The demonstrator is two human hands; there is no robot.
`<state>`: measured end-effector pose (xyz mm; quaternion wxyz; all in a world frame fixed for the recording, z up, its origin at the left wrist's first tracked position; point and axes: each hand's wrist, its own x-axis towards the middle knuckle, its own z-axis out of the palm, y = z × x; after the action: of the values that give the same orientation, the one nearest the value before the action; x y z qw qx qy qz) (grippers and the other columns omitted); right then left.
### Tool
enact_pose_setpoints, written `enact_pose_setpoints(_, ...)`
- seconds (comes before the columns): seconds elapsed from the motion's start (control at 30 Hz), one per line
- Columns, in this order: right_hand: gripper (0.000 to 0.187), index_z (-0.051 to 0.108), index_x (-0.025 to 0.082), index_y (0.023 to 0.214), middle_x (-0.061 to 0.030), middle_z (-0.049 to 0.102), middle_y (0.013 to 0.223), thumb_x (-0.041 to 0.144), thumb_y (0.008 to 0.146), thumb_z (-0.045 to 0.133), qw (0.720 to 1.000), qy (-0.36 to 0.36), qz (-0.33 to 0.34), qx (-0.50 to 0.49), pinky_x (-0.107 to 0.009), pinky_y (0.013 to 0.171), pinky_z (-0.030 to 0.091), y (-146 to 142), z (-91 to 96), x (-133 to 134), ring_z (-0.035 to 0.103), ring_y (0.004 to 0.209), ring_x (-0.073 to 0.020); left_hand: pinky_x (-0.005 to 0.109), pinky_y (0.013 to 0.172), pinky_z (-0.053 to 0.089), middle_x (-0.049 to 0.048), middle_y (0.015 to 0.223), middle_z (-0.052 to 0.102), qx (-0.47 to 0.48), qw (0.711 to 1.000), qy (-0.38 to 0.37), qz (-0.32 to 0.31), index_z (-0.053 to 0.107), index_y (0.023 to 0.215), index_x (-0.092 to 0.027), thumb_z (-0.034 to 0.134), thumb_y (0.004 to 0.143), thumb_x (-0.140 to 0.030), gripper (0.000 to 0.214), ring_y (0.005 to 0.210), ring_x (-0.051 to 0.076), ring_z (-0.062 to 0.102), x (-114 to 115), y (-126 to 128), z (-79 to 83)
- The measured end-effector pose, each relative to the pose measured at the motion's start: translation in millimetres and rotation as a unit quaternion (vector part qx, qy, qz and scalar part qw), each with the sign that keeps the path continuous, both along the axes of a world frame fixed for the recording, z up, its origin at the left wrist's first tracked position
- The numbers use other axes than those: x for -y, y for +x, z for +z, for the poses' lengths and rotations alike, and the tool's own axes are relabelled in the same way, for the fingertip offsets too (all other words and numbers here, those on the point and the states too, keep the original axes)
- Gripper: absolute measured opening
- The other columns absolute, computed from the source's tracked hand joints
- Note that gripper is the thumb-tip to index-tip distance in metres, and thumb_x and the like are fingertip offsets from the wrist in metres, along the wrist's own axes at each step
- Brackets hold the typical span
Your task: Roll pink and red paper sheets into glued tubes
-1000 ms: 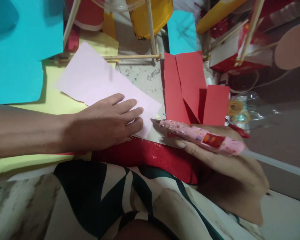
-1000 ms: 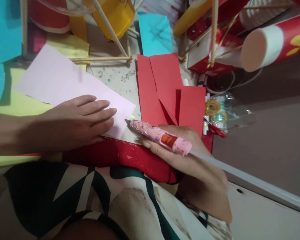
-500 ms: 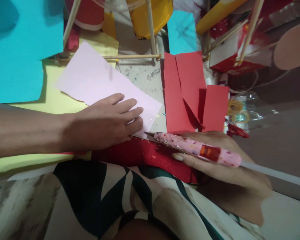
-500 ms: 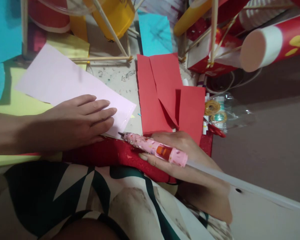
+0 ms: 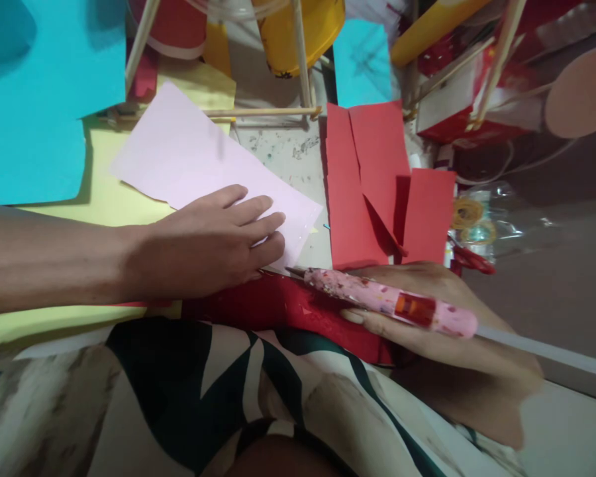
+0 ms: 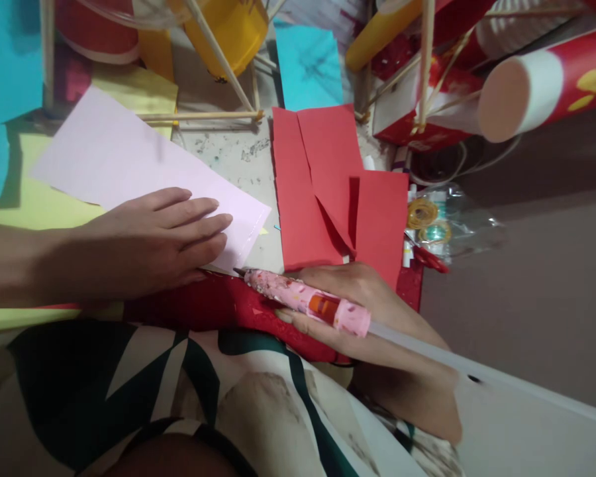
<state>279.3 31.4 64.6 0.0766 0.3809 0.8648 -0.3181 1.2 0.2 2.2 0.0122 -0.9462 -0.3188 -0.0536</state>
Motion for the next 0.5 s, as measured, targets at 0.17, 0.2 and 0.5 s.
enact_pose_setpoints(0.17,0.028,0.074,0.02,0.094,-0.0047,0.079,0.098,0.042,0.092,0.057,0.999,0.01,0.024,-0.019,-0.033,0.068,0.059,4,-3.4,-3,0.075,0.079,-0.0217,0.047,0.099,0.045,0.012,0.136,0.06,0.001,1.0,0.0,-0.001,0.063,0.12,-0.019,0.038,0.102,-0.034,0.034,0.126,0.03,0.052,0,0,-0.4)
enact_pose_setpoints(0.2,0.027,0.074,0.021,0.093,-0.0044,0.079,0.097,0.042,0.092,0.057,0.999,0.019,0.031,-0.028,-0.033,0.067,0.058,5,-4.8,-3,0.075,0.079,-0.0214,0.047,0.099,0.046,0.0123,0.136,0.06,-0.001,1.0,0.003,-0.003,0.062,0.12,-0.019,0.037,0.102,-0.034,0.035,0.125,0.03,0.053,0,0,-0.4)
enact_pose_setpoints(0.5,0.023,0.071,0.025,0.107,-0.0003,0.079,0.094,0.037,0.09,0.062,0.995,0.021,0.075,-0.066,-0.027,0.065,0.059,8,-9.8,-6,0.075,0.077,-0.018,0.047,0.099,0.046,0.014,0.134,0.061,0.024,1.0,0.003,-0.002,0.064,0.117,-0.017,0.041,0.101,-0.034,0.032,0.125,0.031,0.054,0,0,-1.7)
